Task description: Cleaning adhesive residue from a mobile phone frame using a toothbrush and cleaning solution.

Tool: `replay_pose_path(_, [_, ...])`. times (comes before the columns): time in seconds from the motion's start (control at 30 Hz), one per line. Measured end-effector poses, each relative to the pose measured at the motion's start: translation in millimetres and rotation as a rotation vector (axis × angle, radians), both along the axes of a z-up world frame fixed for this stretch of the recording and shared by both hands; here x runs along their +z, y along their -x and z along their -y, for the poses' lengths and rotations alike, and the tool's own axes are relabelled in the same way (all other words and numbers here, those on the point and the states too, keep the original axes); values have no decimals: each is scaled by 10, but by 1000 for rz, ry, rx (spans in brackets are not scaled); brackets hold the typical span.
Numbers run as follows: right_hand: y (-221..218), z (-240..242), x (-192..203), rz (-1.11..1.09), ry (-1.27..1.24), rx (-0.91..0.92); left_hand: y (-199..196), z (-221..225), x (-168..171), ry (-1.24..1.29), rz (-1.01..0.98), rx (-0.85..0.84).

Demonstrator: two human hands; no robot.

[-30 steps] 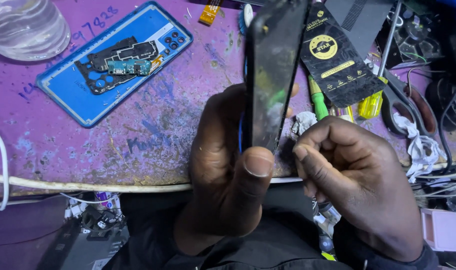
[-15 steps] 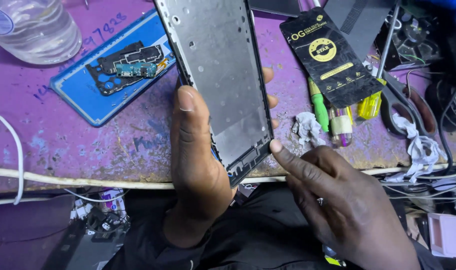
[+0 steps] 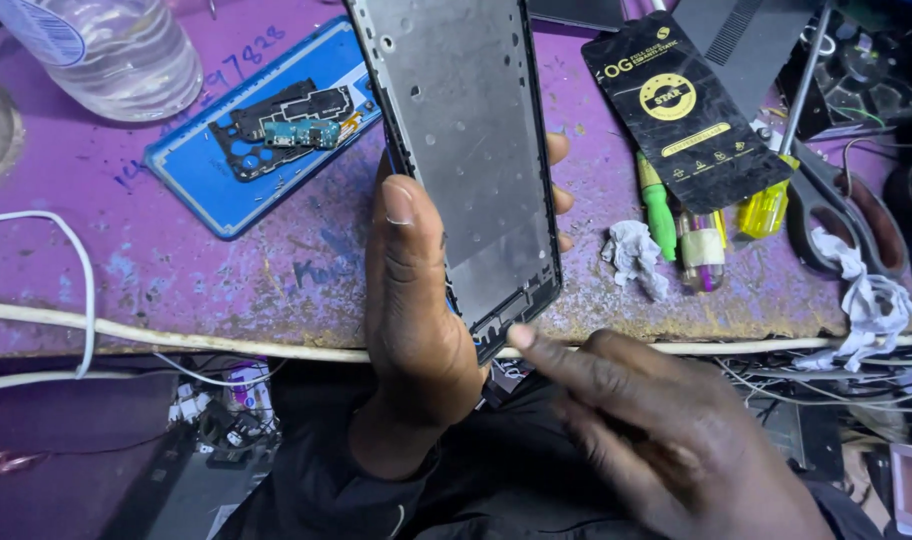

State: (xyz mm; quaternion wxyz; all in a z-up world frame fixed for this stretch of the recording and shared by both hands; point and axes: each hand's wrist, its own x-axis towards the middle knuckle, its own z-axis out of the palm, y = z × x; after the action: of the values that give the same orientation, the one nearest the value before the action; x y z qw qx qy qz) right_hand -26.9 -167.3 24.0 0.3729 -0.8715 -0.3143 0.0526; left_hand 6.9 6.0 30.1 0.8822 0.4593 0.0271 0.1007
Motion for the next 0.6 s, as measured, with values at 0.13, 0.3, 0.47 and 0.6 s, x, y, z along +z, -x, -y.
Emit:
replay_pose_path(0.13, [7, -1, -21, -19, 81, 64, 5, 5, -26, -34, 37, -3])
replay_pose_path(0.3, [-58, 73, 32, 20, 132, -84, 2, -14, -19, -45, 46, -6])
replay_pose_path(0.47, [-17, 25, -10, 133, 136, -78, -2, -11, -78, -43, 75, -8])
replay_pose_path(0.6, [-2, -4, 28, 21, 131, 27, -2, 7, -104, -95, 106, 8])
